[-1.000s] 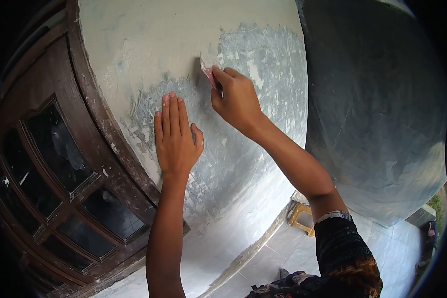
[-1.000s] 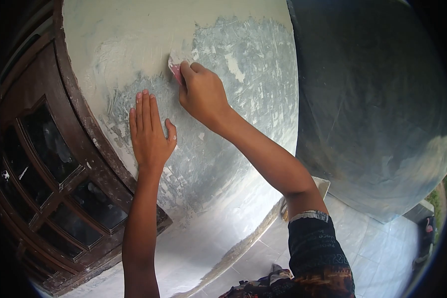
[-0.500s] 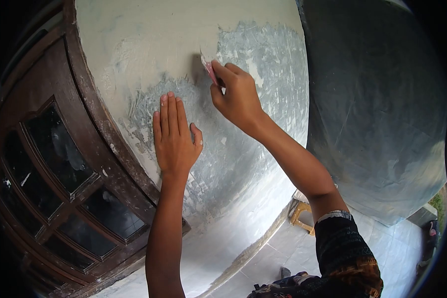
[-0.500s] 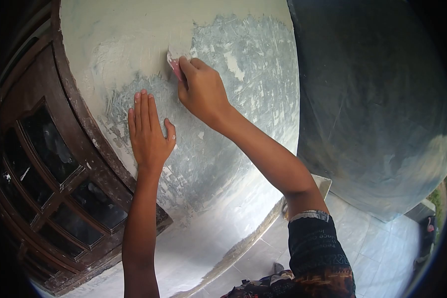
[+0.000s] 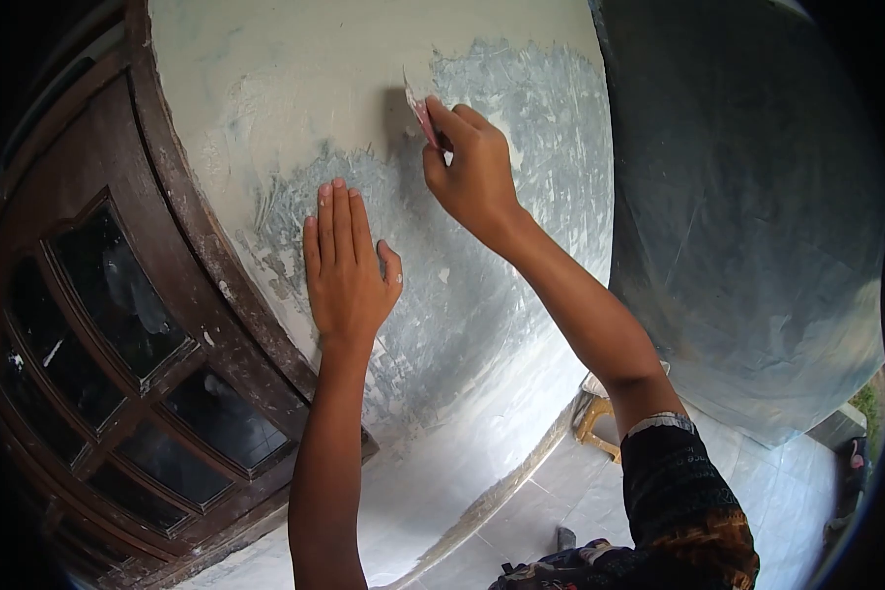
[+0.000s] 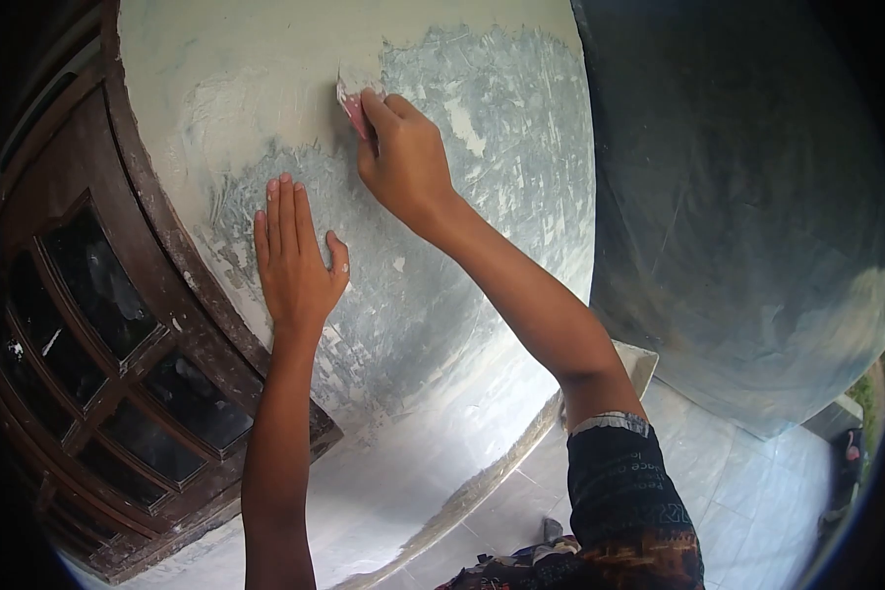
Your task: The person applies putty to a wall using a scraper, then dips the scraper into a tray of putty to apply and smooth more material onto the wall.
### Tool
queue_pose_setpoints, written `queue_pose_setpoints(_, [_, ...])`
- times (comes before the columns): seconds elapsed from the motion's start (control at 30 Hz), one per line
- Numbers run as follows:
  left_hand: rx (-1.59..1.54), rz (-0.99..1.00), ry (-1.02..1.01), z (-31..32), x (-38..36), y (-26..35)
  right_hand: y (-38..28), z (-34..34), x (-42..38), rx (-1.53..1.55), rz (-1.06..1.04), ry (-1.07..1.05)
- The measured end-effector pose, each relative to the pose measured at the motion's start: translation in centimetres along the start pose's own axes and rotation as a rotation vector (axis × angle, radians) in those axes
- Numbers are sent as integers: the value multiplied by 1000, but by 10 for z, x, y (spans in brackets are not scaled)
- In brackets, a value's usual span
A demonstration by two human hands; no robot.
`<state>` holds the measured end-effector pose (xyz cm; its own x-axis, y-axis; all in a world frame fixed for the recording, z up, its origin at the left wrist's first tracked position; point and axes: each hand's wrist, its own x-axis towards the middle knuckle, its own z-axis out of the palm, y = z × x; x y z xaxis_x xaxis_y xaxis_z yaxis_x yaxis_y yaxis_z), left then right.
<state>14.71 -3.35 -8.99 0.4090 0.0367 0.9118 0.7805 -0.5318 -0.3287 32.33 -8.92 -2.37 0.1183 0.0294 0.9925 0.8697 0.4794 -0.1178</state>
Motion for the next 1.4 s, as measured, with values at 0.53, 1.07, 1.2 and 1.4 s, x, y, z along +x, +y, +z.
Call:
queue_pose_setpoints(0.53, [-179,95,102,-12,0,-24,-16,9,22,-115,-23,13])
queue_pose_setpoints(1.07, [-101,73,132,-13,-3,-26,11,13,28,-98,-53,-3])
queue_pose_setpoints(1.2, [-114,66,121,-14,-2,-26,30,40,-2,-312,-59,-90])
queue_pose_setpoints(1.4, [-115,55,106,-16,-4,-25,-26,-2,-53,7,71,-240])
